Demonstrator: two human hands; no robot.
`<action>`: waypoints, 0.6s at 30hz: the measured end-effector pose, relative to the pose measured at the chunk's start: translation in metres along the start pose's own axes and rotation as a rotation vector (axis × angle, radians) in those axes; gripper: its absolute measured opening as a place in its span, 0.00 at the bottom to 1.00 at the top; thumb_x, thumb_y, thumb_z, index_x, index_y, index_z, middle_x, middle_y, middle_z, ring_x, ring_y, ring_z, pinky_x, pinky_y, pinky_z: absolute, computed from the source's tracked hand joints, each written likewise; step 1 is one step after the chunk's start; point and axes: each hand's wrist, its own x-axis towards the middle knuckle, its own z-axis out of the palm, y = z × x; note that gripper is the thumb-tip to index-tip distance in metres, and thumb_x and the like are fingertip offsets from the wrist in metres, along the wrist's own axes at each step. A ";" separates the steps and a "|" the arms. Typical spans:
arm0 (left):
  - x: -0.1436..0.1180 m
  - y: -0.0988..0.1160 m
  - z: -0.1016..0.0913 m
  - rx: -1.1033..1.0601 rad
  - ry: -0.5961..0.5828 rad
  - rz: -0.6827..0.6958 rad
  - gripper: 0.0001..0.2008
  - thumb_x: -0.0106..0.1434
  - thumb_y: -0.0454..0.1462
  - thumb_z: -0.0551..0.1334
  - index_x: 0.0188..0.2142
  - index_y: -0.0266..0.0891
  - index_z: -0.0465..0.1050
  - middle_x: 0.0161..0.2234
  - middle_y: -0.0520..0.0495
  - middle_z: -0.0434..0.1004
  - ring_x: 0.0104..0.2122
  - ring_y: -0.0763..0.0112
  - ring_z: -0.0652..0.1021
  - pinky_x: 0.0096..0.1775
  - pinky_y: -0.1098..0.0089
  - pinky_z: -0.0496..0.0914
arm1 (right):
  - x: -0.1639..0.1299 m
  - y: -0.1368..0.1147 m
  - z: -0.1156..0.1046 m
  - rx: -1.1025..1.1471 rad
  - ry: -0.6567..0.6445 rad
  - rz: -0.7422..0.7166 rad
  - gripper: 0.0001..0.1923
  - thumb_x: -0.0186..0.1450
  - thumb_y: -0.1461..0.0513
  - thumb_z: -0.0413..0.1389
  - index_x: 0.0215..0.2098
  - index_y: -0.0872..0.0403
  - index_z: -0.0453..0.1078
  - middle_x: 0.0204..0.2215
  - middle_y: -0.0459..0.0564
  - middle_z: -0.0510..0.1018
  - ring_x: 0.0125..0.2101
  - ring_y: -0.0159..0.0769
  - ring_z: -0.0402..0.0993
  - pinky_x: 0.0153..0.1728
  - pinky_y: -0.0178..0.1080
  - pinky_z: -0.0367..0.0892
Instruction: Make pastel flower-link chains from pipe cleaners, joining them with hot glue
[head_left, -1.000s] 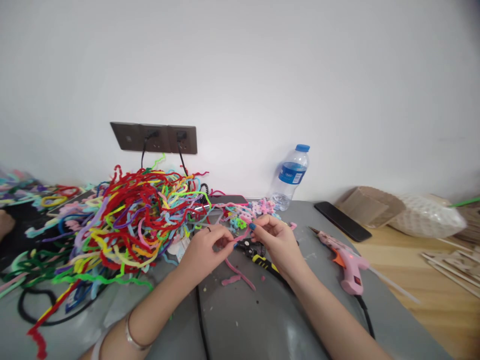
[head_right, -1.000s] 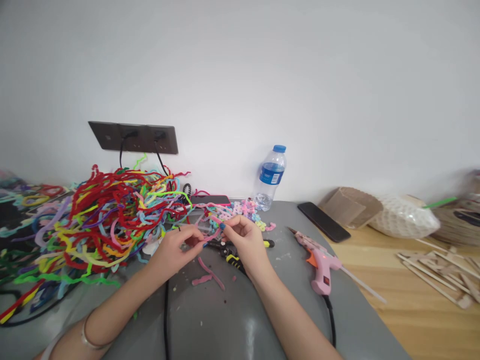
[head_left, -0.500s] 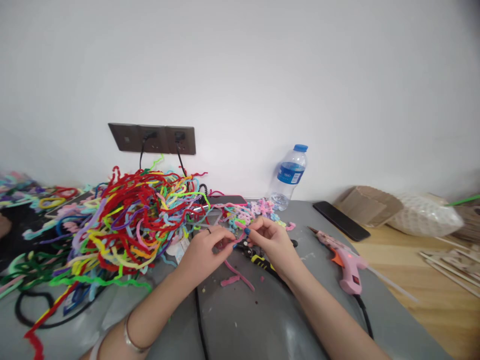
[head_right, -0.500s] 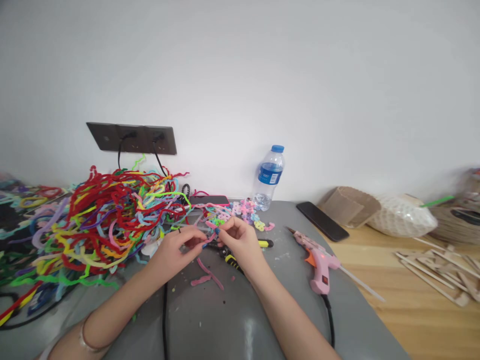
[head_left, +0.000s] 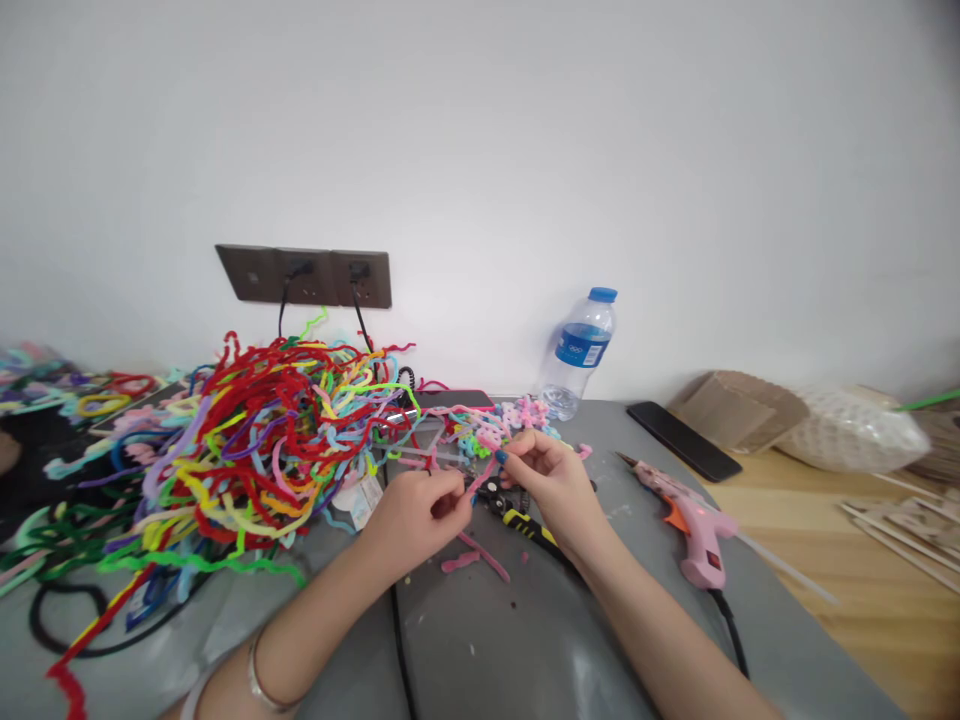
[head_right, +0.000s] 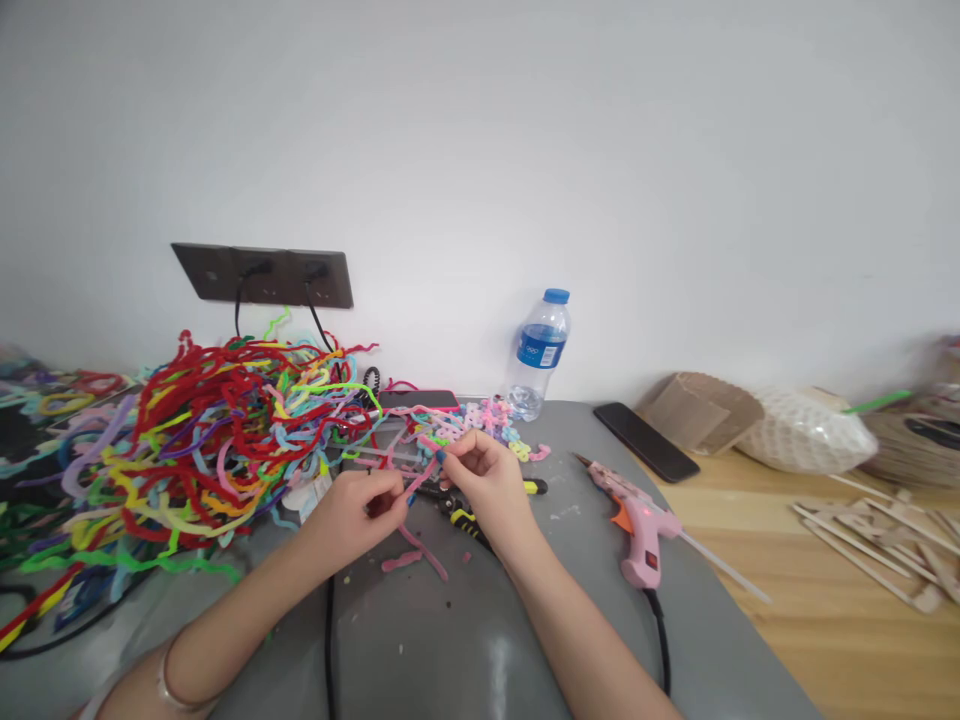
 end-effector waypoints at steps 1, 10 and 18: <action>-0.001 0.001 0.001 -0.001 -0.016 0.005 0.11 0.59 0.31 0.55 0.20 0.39 0.59 0.17 0.58 0.58 0.19 0.78 0.63 0.25 0.76 0.55 | 0.000 0.000 -0.001 -0.007 -0.002 -0.006 0.21 0.46 0.50 0.72 0.22 0.52 0.66 0.19 0.41 0.71 0.20 0.30 0.68 0.23 0.35 0.70; -0.003 0.007 0.003 0.007 -0.117 0.091 0.12 0.59 0.29 0.56 0.20 0.39 0.60 0.17 0.58 0.60 0.19 0.78 0.63 0.25 0.75 0.56 | 0.000 0.003 -0.003 -0.055 -0.026 -0.045 0.19 0.49 0.51 0.70 0.24 0.51 0.67 0.19 0.42 0.72 0.20 0.32 0.70 0.25 0.37 0.69; 0.001 -0.003 -0.012 -0.005 -0.156 0.081 0.14 0.67 0.35 0.55 0.24 0.39 0.65 0.19 0.56 0.64 0.20 0.77 0.66 0.26 0.74 0.56 | 0.002 0.002 -0.005 -0.061 -0.117 0.031 0.17 0.49 0.52 0.70 0.26 0.53 0.72 0.20 0.43 0.74 0.21 0.31 0.70 0.25 0.36 0.69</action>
